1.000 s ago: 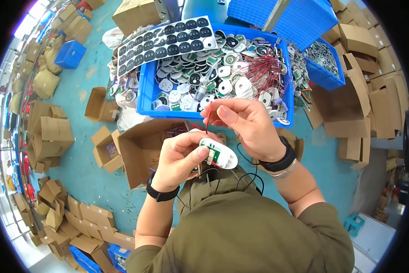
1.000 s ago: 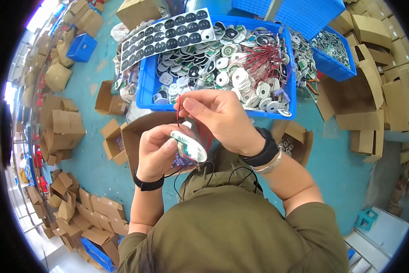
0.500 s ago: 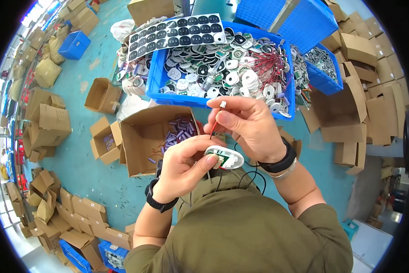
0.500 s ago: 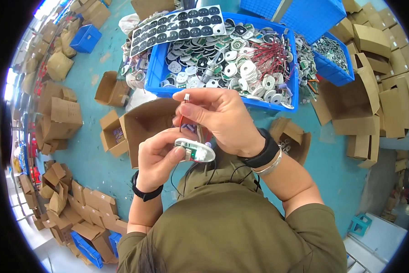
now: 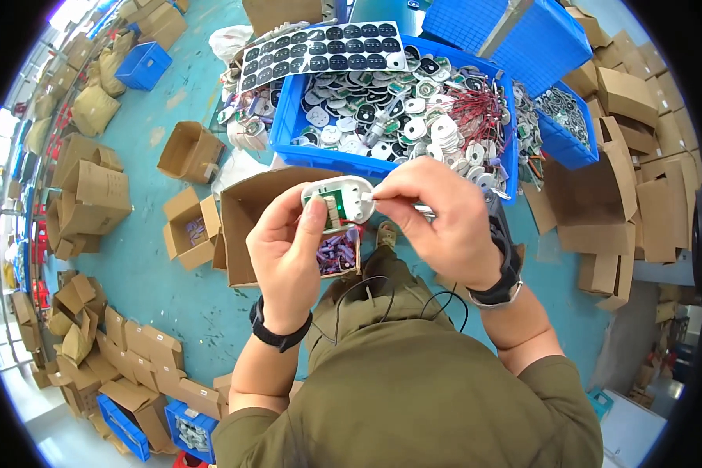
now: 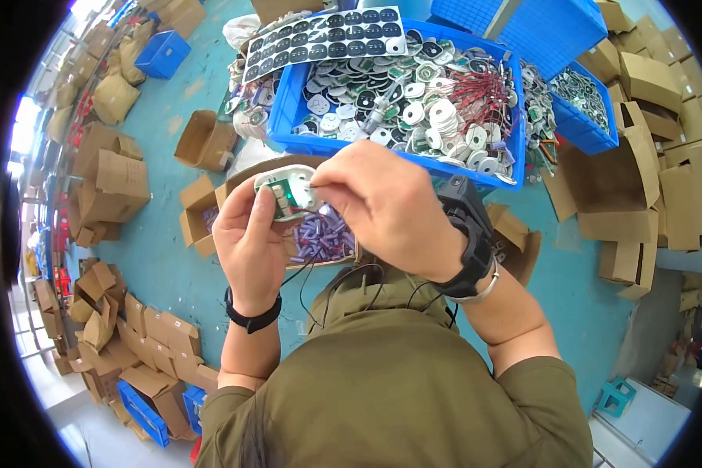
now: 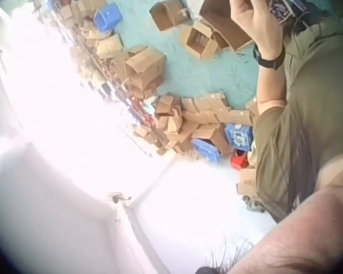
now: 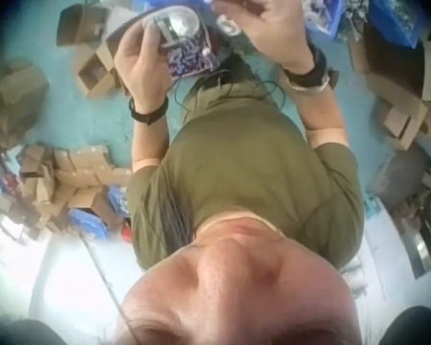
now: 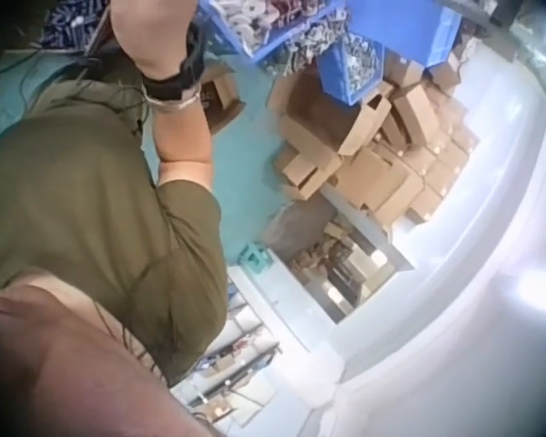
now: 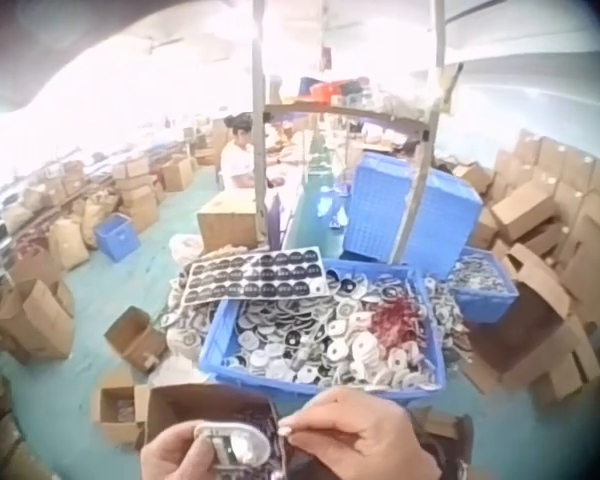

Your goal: Assembling electronic devices by applying sticker panels to plastic casings and testing the LED functionality using a power connection.

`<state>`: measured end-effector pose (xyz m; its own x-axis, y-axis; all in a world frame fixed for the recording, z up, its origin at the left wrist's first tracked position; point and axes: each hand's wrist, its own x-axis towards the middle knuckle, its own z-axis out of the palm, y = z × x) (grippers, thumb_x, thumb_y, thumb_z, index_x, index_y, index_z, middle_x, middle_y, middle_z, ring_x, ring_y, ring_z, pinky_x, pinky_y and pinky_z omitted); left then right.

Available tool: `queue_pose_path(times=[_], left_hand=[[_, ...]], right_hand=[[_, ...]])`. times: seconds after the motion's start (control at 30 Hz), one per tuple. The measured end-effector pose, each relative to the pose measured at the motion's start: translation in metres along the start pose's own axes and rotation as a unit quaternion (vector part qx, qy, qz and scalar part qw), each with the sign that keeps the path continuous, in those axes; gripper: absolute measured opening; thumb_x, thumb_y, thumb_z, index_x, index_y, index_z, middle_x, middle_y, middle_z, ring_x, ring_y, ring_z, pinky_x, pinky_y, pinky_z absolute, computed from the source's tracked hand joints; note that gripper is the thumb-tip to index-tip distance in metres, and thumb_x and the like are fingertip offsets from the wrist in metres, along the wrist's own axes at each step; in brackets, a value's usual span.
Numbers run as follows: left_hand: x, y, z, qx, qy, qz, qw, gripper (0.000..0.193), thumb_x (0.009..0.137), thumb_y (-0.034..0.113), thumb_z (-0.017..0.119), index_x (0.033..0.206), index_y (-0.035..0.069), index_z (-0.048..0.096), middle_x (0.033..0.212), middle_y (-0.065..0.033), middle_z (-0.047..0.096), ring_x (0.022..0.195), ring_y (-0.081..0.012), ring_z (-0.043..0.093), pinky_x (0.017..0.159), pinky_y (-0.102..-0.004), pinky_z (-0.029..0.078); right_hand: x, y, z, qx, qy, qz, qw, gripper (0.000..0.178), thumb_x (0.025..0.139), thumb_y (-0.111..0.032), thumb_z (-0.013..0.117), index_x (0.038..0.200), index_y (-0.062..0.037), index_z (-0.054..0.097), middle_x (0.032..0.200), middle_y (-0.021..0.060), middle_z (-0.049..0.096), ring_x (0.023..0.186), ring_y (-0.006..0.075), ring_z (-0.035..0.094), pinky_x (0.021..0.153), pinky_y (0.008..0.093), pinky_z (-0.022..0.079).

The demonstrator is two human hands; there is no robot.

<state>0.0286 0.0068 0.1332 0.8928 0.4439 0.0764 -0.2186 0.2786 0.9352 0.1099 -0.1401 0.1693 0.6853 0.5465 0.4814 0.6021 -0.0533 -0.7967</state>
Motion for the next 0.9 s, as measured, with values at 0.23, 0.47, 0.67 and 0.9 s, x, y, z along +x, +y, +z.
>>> queue_pose_path(times=[0.23, 0.47, 0.67, 0.9], left_hand=[[-0.005, 0.005, 0.012, 0.051, -0.013, 0.054, 0.997, 0.023, 0.084, 0.004, 0.052, 0.103, -0.008, 0.051, 0.09, -0.0093, 0.058, 0.081, -0.0106, 0.055, 0.067, -0.0199, 0.046], [-0.009, 0.011, 0.014, 0.112, 0.007, 0.095, 0.989, 0.022, 0.081, 0.004, 0.056, 0.101, -0.006, 0.054, 0.082, -0.0037, 0.059, 0.067, -0.005, 0.053, 0.057, -0.0172, 0.044], [-0.01, 0.024, 0.013, 0.14, -0.026, 0.061, 0.988, 0.025, 0.081, 0.003, 0.056, 0.103, -0.009, 0.052, 0.086, -0.0054, 0.058, 0.073, -0.0061, 0.053, 0.063, -0.0168, 0.043], [-0.009, 0.025, 0.016, 0.256, -0.011, 0.129, 0.958, 0.019, 0.08, 0.002, 0.056, 0.098, -0.005, 0.056, 0.077, -0.0024, 0.058, 0.063, -0.004, 0.052, 0.055, -0.0165, 0.042]], right_hand=[[-0.001, 0.006, 0.01, -0.264, -0.003, -0.226, 0.938, 0.021, 0.064, -0.006, 0.055, 0.084, 0.0003, 0.053, 0.082, 0.0086, 0.051, 0.068, 0.0206, 0.053, 0.053, 0.0272, 0.046], [0.0, -0.001, 0.011, -0.327, -0.014, -0.238, 0.914, 0.021, 0.064, -0.008, 0.055, 0.082, 0.001, 0.052, 0.078, 0.0083, 0.05, 0.062, 0.0178, 0.049, 0.048, 0.0246, 0.042], [0.002, -0.003, 0.008, -0.29, -0.002, -0.26, 0.921, 0.022, 0.061, 0.002, 0.059, 0.083, 0.0013, 0.054, 0.078, 0.0099, 0.052, 0.06, 0.0216, 0.052, 0.048, 0.0293, 0.043], [0.003, -0.006, 0.007, -0.308, -0.007, -0.247, 0.919, 0.021, 0.062, 0.004, 0.058, 0.082, 0.0018, 0.053, 0.077, 0.0098, 0.052, 0.059, 0.0217, 0.052, 0.047, 0.029, 0.043]])
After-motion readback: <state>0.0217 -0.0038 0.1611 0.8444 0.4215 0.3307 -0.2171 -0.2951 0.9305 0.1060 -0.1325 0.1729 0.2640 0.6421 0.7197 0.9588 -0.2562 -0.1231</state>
